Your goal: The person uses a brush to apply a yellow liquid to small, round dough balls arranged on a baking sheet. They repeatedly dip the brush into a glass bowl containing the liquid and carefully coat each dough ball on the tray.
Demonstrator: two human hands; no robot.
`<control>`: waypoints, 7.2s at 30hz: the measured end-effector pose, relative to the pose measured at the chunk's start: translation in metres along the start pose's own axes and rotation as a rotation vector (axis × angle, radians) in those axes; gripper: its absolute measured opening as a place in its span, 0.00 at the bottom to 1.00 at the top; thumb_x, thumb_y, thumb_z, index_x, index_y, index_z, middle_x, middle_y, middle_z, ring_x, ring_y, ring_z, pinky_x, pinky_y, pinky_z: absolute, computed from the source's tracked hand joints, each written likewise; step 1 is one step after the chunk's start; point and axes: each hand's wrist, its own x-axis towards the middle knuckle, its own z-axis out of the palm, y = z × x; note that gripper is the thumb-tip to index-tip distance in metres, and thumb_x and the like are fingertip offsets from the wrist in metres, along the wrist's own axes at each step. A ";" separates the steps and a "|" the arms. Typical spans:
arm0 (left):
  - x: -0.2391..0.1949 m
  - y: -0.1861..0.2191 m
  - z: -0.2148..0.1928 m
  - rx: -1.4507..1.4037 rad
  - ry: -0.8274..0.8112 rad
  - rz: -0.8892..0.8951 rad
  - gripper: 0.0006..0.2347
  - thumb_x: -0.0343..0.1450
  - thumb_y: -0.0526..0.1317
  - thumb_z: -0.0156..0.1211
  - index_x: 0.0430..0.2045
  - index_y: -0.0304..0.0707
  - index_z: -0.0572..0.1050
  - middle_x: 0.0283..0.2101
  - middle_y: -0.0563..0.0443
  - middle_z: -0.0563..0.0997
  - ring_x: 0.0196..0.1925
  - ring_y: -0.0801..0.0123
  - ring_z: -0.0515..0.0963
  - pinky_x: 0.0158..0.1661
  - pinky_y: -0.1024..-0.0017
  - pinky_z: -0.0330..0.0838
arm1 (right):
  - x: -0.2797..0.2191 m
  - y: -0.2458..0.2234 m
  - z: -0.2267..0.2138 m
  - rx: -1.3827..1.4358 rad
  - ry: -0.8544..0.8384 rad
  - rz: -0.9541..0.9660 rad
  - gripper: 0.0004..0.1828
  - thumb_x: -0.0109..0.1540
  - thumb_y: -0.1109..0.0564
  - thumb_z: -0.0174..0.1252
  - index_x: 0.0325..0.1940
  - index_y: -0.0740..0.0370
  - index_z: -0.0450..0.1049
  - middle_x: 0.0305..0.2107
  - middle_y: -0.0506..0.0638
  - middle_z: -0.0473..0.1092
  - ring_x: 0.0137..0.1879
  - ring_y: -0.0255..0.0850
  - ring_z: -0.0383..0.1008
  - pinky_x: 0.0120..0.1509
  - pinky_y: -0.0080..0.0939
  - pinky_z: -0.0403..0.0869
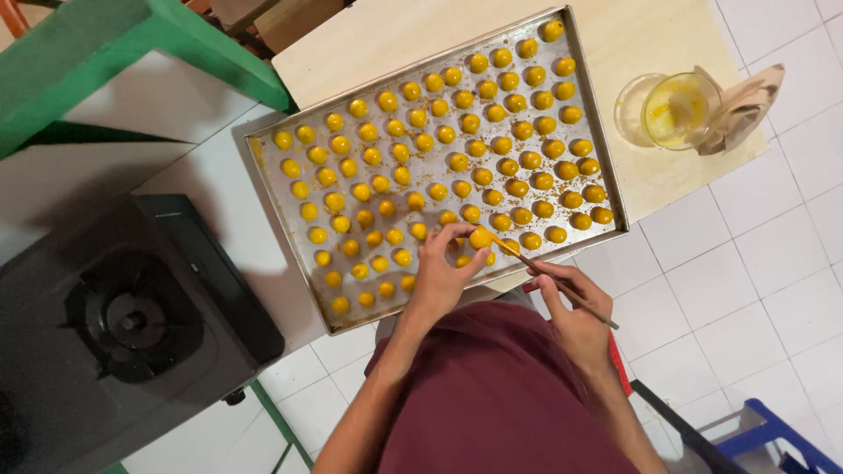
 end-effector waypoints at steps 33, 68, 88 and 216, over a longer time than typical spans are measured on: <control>0.052 -0.051 -0.025 0.084 0.055 -0.045 0.17 0.65 0.47 0.74 0.45 0.46 0.80 0.44 0.50 0.86 0.51 0.62 0.81 0.55 0.63 0.70 | -0.036 0.022 0.006 0.105 0.127 0.111 0.11 0.66 0.66 0.58 0.52 0.70 0.79 0.39 0.62 0.80 0.40 0.36 0.79 0.46 0.33 0.78; 0.178 -0.091 -0.008 0.877 -0.097 -0.051 0.18 0.67 0.46 0.69 0.43 0.39 0.69 0.36 0.47 0.84 0.55 0.49 0.70 0.56 0.53 0.57 | -0.038 0.011 -0.005 0.033 0.227 0.263 0.12 0.67 0.67 0.55 0.54 0.76 0.75 0.40 0.66 0.78 0.48 0.48 0.81 0.54 0.37 0.80; 0.178 -0.101 -0.010 1.039 -0.037 0.041 0.18 0.66 0.47 0.70 0.43 0.40 0.72 0.43 0.45 0.83 0.56 0.49 0.70 0.55 0.54 0.59 | -0.026 0.015 -0.019 0.058 0.346 0.193 0.12 0.70 0.65 0.54 0.55 0.75 0.74 0.40 0.65 0.77 0.48 0.47 0.80 0.52 0.36 0.79; -0.031 -0.062 -0.062 0.261 0.338 -0.091 0.07 0.73 0.39 0.61 0.43 0.46 0.78 0.39 0.50 0.85 0.41 0.56 0.83 0.48 0.59 0.73 | 0.094 0.102 0.014 0.946 -0.010 0.603 0.06 0.65 0.48 0.61 0.44 0.46 0.78 0.40 0.42 0.81 0.40 0.39 0.83 0.46 0.37 0.78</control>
